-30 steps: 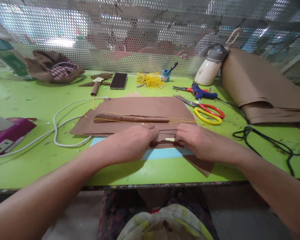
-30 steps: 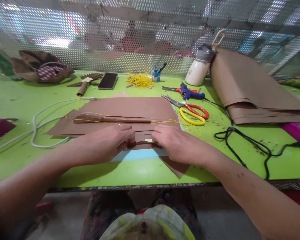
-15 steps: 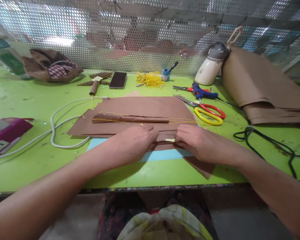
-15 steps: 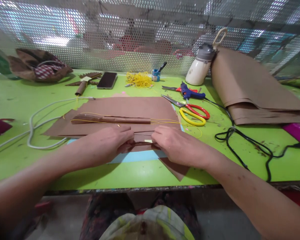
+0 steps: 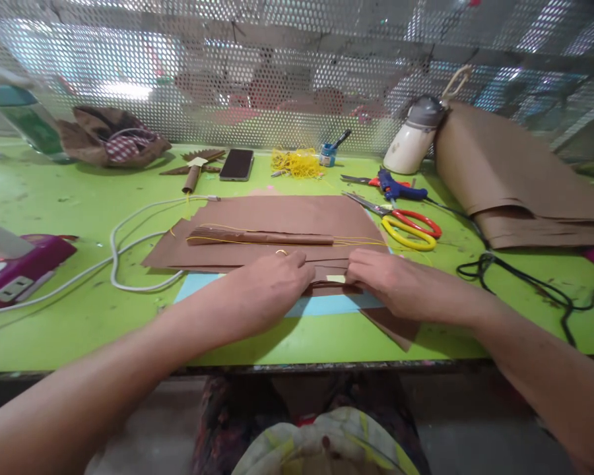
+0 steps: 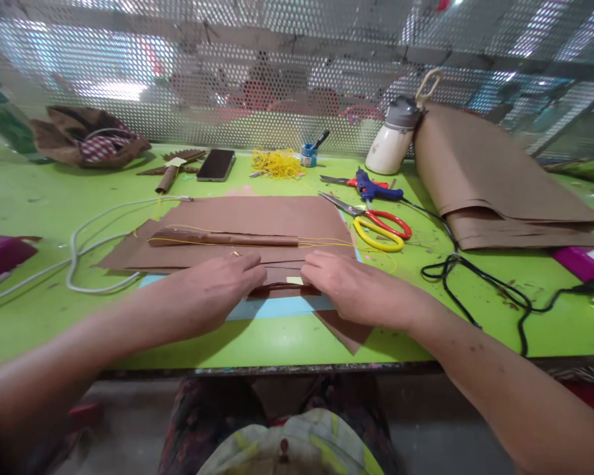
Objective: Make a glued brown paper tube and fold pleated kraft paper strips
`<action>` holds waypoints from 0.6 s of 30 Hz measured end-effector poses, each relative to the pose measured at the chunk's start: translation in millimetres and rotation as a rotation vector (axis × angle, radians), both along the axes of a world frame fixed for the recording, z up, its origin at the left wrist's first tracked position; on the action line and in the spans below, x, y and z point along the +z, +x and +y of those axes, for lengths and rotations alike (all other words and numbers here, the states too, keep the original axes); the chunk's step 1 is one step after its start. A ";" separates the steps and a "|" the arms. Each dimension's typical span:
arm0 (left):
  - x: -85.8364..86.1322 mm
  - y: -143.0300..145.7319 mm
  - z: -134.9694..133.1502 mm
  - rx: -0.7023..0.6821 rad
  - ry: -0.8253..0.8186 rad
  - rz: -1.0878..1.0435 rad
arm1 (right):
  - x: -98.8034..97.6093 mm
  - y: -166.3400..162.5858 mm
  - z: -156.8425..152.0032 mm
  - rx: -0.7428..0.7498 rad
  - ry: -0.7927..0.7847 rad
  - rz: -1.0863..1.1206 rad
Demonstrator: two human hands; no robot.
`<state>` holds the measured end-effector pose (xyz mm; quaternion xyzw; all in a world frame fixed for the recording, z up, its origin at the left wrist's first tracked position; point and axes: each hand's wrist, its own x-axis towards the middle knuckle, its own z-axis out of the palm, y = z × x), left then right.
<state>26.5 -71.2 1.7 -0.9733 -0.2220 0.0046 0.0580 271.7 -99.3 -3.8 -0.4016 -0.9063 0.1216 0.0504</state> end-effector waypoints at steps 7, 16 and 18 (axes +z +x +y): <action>4.1 5.2 -18.6 -0.084 0.297 0.083 | 0.1 0.7 -0.4 0.032 0.081 -0.061; -10.4 14.7 -27.6 -0.040 0.405 0.092 | -8.4 -1.9 -15.5 0.099 0.344 -0.293; -13.2 15.0 -27.6 -0.050 0.377 0.085 | -12.4 -2.8 -18.3 0.118 0.409 -0.337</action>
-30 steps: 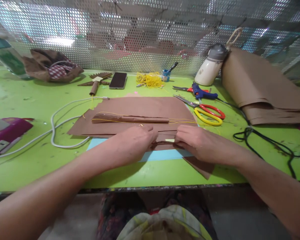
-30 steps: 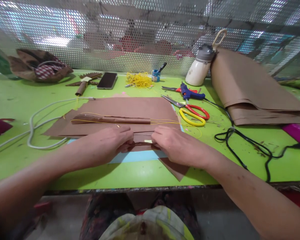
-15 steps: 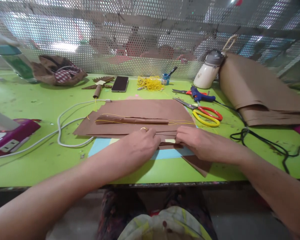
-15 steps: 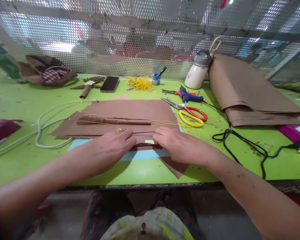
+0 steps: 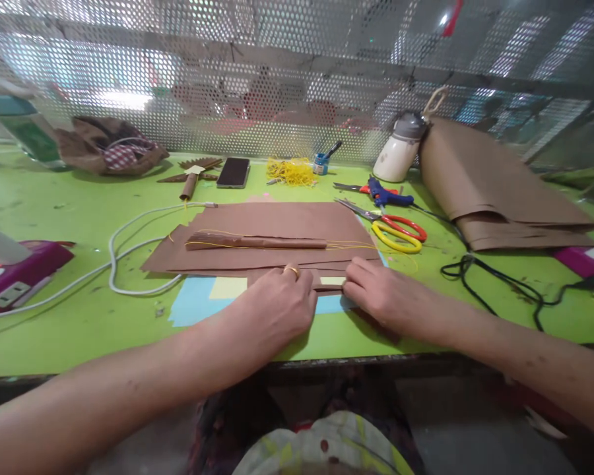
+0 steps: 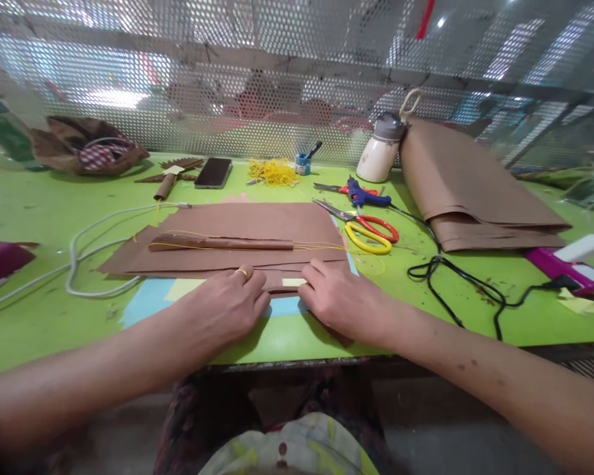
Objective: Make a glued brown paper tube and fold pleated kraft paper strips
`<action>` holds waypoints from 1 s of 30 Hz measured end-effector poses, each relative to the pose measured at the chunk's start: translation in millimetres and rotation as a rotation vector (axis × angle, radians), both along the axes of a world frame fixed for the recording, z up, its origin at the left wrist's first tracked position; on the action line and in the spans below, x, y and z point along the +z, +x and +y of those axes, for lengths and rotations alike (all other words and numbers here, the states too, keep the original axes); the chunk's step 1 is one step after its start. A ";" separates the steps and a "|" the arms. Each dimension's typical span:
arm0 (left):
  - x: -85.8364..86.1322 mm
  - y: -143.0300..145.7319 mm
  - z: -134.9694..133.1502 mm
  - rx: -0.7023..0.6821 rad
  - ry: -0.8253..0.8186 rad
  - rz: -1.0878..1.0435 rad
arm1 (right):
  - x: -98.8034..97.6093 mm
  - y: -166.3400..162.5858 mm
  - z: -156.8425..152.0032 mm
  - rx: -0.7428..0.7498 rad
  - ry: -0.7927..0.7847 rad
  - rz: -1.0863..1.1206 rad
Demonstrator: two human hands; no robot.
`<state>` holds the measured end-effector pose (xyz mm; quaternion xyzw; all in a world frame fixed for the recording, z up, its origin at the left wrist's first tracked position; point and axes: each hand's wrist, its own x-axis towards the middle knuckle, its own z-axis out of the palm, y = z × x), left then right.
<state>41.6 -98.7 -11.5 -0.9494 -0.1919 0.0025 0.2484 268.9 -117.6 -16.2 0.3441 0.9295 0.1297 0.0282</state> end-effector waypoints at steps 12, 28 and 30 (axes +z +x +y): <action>47.1 4.8 52.9 0.281 -0.860 -0.456 | 3.1 3.0 -2.5 0.028 0.099 0.295; 36.7 6.3 54.8 0.388 -1.884 -0.624 | 33.3 -0.6 14.9 0.014 -0.066 0.634; 34.8 5.4 57.7 0.396 -1.865 -0.657 | 37.9 5.5 23.4 -0.054 -0.259 0.788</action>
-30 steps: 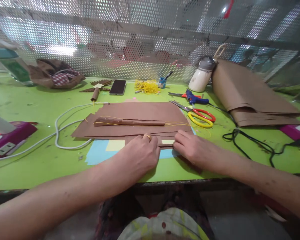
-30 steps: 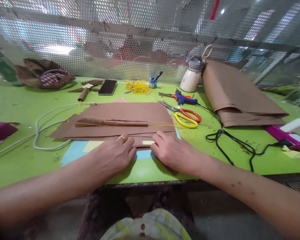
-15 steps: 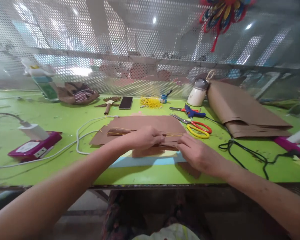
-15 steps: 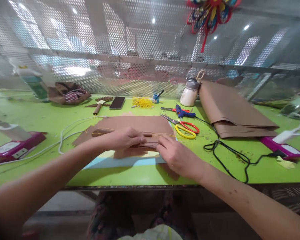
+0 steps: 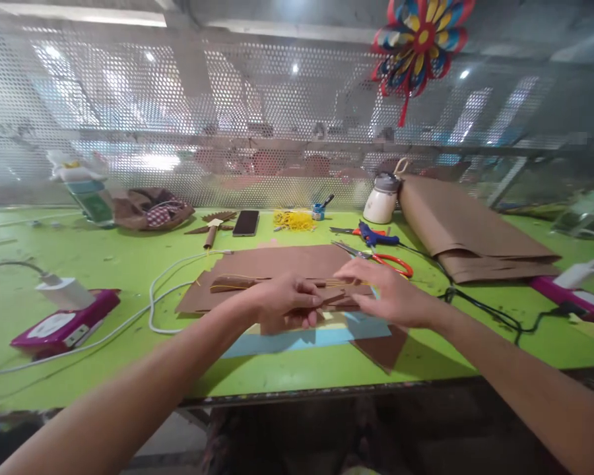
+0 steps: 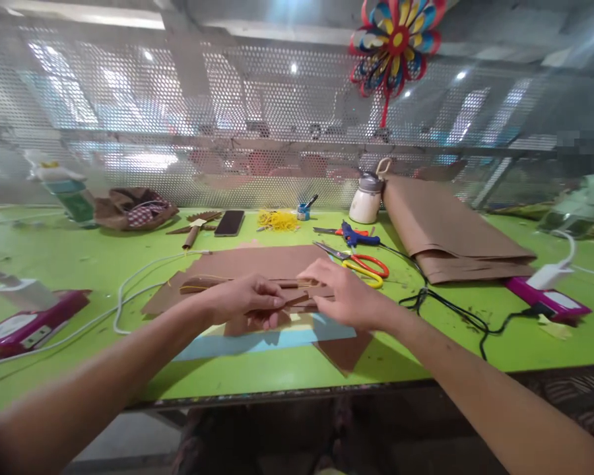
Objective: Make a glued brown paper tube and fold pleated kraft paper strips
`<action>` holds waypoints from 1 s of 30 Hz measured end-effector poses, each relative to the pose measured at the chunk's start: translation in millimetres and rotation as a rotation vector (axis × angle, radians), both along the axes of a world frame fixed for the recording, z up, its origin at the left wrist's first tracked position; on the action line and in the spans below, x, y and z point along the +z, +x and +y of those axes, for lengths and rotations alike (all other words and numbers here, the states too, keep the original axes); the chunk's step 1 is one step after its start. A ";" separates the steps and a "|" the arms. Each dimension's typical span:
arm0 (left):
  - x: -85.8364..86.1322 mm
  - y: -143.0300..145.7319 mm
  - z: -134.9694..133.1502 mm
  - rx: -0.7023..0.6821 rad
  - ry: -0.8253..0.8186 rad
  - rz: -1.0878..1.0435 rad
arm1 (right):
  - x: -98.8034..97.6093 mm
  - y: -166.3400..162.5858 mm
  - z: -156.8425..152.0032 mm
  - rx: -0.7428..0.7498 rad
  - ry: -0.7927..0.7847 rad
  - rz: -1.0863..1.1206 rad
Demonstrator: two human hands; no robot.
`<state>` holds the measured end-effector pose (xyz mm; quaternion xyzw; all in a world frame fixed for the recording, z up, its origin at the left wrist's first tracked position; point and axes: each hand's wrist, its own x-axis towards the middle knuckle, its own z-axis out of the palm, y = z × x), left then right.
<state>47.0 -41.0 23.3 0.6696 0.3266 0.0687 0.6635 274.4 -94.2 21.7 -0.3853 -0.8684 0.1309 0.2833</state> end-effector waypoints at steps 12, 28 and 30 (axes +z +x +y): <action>-27.7 2.5 -7.0 0.076 0.226 -0.008 | -22.1 -23.0 19.5 -0.117 -0.624 0.304; -17.7 6.0 -15.9 -0.051 0.144 0.019 | -35.6 -8.5 21.2 -0.113 -0.792 0.445; -17.9 5.7 -16.2 -0.054 0.109 0.000 | -38.6 -7.4 22.1 -0.102 -0.805 0.485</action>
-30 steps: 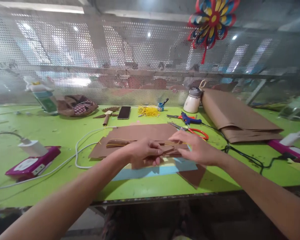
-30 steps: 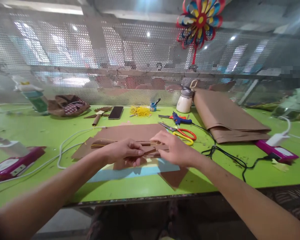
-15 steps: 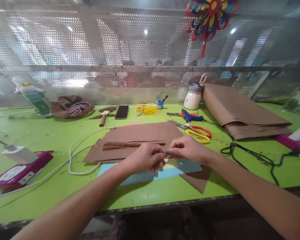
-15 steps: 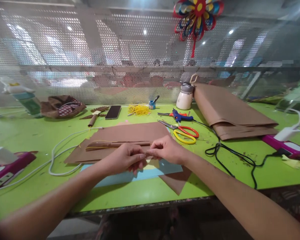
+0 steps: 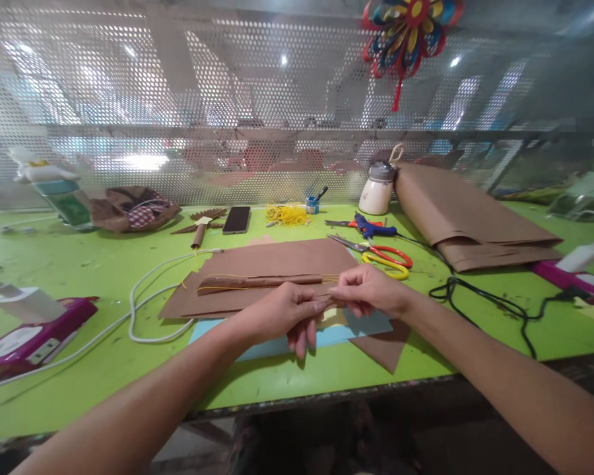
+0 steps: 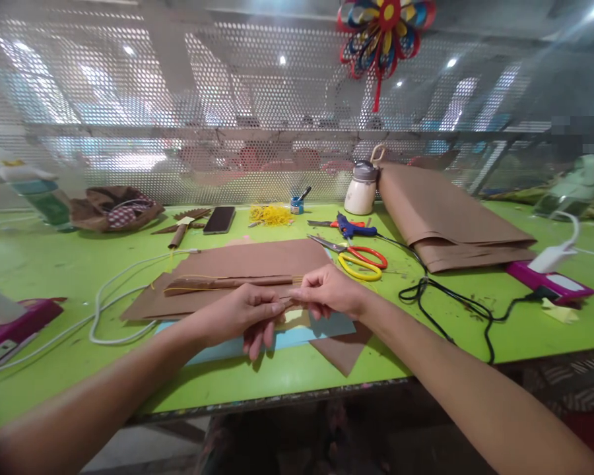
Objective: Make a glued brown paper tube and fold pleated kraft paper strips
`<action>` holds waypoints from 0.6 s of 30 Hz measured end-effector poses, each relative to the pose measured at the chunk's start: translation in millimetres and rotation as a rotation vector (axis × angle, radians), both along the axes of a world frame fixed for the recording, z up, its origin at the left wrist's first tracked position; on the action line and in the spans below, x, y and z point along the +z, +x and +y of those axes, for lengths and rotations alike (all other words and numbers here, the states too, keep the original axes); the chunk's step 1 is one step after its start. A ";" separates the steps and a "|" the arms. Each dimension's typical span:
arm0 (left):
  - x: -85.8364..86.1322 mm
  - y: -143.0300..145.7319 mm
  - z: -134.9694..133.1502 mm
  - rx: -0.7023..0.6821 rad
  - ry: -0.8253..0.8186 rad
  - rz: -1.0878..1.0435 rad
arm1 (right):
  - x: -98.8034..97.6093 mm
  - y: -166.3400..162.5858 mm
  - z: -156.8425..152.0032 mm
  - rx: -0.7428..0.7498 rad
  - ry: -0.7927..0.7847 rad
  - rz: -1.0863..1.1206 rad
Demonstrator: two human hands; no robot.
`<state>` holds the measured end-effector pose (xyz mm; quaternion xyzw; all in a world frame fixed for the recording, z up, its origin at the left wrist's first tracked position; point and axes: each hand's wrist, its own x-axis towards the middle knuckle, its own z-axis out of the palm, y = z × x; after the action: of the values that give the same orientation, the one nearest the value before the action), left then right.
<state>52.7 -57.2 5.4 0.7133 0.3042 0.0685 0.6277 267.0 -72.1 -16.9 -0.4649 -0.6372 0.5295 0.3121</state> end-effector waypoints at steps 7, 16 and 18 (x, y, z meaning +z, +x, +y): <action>-4.0 0.5 -0.8 0.016 0.007 -0.029 | 6.0 -7.7 -4.4 -0.001 0.096 0.017; -6.7 -0.4 -0.2 0.036 0.155 0.024 | 5.2 -4.8 -5.9 -0.046 0.124 -0.020; -3.3 -3.1 0.3 -0.005 0.152 0.027 | 6.4 -3.0 -7.1 -0.056 0.119 -0.028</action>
<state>49.6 -56.9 2.1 0.7603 0.3050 0.0802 0.5679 264.0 -79.1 -10.6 -0.4704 -0.6588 0.4753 0.3448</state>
